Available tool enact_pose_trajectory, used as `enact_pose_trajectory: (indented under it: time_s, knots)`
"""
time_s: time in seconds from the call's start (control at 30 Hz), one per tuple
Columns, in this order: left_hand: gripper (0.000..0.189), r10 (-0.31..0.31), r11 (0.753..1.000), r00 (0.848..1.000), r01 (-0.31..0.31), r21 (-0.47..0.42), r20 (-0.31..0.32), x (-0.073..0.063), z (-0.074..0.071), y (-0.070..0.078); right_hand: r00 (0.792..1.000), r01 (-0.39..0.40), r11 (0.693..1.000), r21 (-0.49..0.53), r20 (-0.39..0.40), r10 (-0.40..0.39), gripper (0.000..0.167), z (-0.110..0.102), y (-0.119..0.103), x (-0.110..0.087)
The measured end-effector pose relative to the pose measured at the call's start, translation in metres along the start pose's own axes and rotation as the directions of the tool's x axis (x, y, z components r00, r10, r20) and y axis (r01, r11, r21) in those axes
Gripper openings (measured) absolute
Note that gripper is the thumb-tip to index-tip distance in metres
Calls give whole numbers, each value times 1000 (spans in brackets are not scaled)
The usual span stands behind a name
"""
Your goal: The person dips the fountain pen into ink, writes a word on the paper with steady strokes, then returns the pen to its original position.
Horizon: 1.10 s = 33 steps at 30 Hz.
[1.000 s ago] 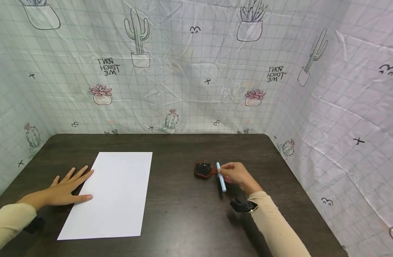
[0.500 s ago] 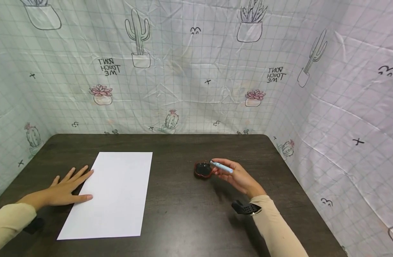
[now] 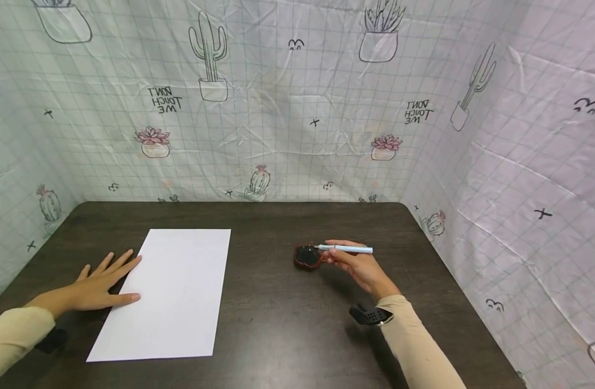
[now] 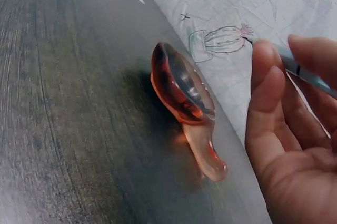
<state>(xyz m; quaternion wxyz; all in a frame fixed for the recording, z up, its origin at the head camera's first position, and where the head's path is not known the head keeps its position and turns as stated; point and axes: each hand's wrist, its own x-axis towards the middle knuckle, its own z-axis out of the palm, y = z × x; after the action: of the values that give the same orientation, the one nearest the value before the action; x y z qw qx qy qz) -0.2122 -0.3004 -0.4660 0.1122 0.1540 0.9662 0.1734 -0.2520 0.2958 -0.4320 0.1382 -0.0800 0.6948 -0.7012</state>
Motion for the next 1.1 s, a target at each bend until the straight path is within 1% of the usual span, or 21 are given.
enact_pose_trajectory:
  time_s: [0.2, 0.33, 0.4, 0.53, 0.63, 0.7, 0.87, 1.1]
  knots:
    - [97, -3, 1000, 1000, 3, -6, 8, 1, -1, -1, 996, -1, 995, -104, -86, -8, 45, 4, 5, 5]
    - [99, -3, 999, 1000, 3, -38, 10, 2, -3, -1, 996, -13, 984, -178, -89, -2, 51, 7, 8, 9]
    - [99, 4, 999, 1000, -4, -39, 4, 2, -4, -1, 996, -13, 976, -219, -86, -6, 51, 7, 9, 11]
    - [101, 40, 999, 999, -40, -8, -10, 3, -3, 1, 997, 28, 950, -312, -59, -48, 42, 9, 9, 15]
    - [103, 72, 997, 997, -72, -1, -14, 4, -1, 3, 996, 51, 928, -369, -54, -77, 36, 11, 9, 18]
    - [103, 80, 997, 997, -80, 0, -11, 5, -1, 4, 995, 50, 912, -407, -60, -81, 32, 12, 8, 21]
    - [104, 76, 997, 997, -76, 9, 2, 4, -1, 4, 993, 28, 868, -496, -86, -81, 27, 19, 8, 25]
    - [106, 83, 997, 997, -83, 10, -4, 3, 0, 3, 990, 7, 832, -555, -116, -86, 22, 24, 9, 27]
